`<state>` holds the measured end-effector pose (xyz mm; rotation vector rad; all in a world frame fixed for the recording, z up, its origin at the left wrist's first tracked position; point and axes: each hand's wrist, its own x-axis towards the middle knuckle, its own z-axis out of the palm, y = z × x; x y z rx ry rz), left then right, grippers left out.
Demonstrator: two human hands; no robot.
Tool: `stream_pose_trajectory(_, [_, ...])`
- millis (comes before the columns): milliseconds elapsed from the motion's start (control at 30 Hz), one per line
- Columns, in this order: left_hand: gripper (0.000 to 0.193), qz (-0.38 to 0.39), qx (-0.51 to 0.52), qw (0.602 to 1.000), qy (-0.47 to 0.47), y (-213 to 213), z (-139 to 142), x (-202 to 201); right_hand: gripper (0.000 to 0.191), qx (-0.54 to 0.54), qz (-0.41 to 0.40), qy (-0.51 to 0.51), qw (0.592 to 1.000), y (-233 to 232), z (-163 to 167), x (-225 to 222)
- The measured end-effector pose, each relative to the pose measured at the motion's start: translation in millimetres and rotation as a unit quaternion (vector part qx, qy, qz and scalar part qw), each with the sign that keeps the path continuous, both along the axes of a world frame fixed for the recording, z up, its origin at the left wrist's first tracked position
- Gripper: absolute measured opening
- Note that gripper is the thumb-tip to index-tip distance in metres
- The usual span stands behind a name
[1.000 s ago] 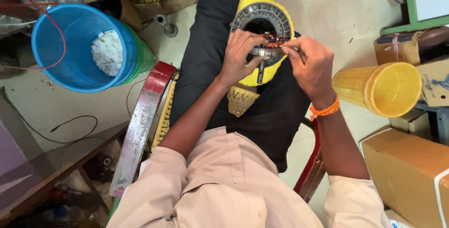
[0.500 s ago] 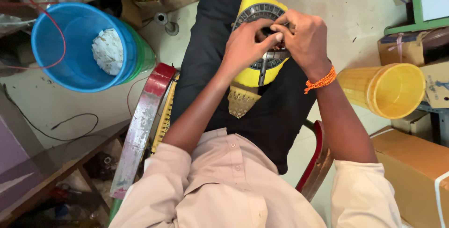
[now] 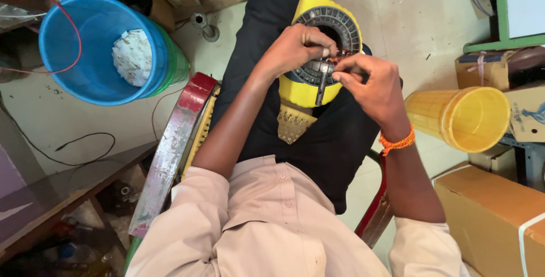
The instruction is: The person sits and winds copper wire by hand around the slots of a motor stator resting on a yellow support. They repeatedly wrap the wire, adjust tension, and reposition the stator to continue winding different sections.
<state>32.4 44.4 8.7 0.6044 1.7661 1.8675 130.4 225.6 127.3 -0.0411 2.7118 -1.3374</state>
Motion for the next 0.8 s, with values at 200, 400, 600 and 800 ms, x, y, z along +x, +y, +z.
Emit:
stream_pose_trajectory(200, [0.012,-0.016,-0.025,0.999,0.039,-1,7,-2,0.007,-0.023,-0.017,0.033,0.999,-3,0,4])
stream_pose_trajectory(400, [0.01,-0.006,-0.038,0.995,0.09,-2,12,-2,0.011,-0.089,-0.006,0.011,0.996,5,-5,1])
stream_pose_trajectory(600, [0.012,0.0,-0.068,0.993,0.097,0,18,0,0.018,-0.129,0.004,-0.144,0.981,38,-2,-15])
stream_pose_trajectory(800, [0.012,-0.011,-0.022,0.99,0.137,-4,19,-1,0.014,-0.134,-0.047,-0.095,0.985,26,-12,-4])
